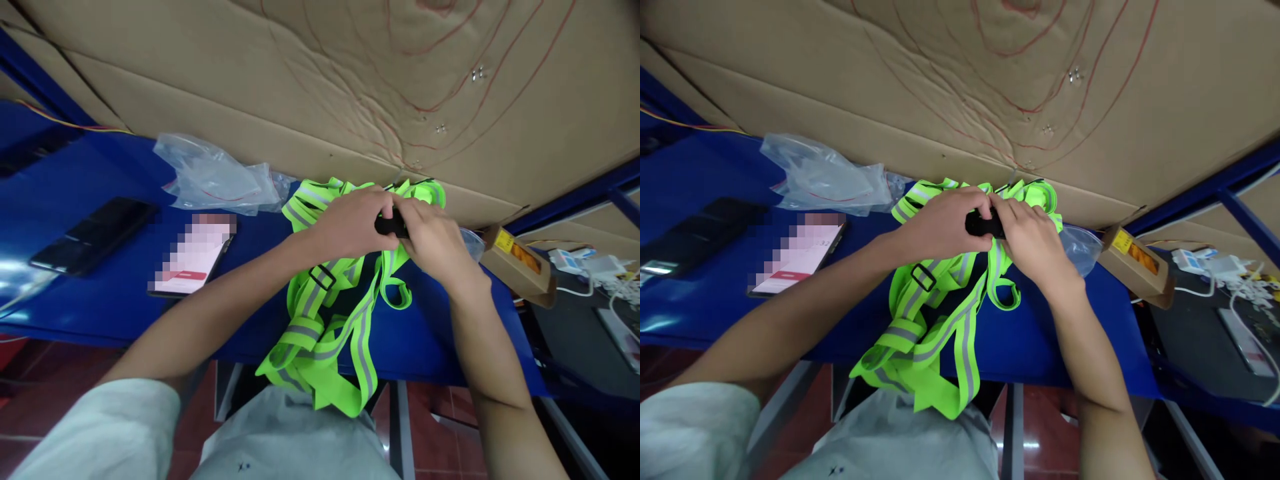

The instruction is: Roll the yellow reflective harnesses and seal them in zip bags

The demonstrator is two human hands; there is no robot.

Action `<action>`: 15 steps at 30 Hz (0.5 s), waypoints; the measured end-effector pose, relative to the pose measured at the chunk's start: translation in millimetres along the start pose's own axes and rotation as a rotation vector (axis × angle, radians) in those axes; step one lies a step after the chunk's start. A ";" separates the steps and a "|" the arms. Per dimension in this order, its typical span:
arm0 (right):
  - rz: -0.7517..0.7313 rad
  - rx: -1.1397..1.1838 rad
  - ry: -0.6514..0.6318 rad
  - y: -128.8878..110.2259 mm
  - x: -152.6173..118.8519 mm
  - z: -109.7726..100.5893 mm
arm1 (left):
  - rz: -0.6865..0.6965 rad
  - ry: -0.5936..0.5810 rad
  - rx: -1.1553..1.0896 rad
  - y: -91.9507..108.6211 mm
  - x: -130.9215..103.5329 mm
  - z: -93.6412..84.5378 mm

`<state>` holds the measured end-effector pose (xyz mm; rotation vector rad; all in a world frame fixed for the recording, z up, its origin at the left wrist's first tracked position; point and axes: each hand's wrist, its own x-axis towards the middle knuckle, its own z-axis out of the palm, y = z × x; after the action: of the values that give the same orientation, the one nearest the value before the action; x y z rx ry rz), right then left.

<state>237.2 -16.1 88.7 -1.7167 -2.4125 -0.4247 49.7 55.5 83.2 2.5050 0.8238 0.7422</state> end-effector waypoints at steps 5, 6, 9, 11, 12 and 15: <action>0.010 -0.072 -0.024 -0.8 -4.0 -10.8 | 0.040 0.047 0.243 16.1 -16.0 -8.6; 0.012 -0.052 -0.013 1.0 -6.8 -16.3 | 0.054 0.031 0.284 18.7 -20.5 -12.7; 0.063 0.078 0.071 18.2 -20.0 -31.3 | 0.063 -0.092 0.327 18.6 -34.0 -28.9; 0.152 0.210 0.209 45.4 -34.8 -34.9 | 0.049 -0.137 0.320 9.0 -44.0 -45.6; 0.235 0.285 0.331 64.4 -45.0 -34.0 | 0.041 -0.114 0.311 1.4 -50.1 -56.2; 0.281 0.532 0.751 135.1 -89.9 -25.1 | -0.042 0.031 0.278 -30.0 -74.0 -94.4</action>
<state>393.4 -63.6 106.2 -1.3071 -1.5439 -0.2777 -69.7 50.0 114.8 2.7133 1.0516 0.6957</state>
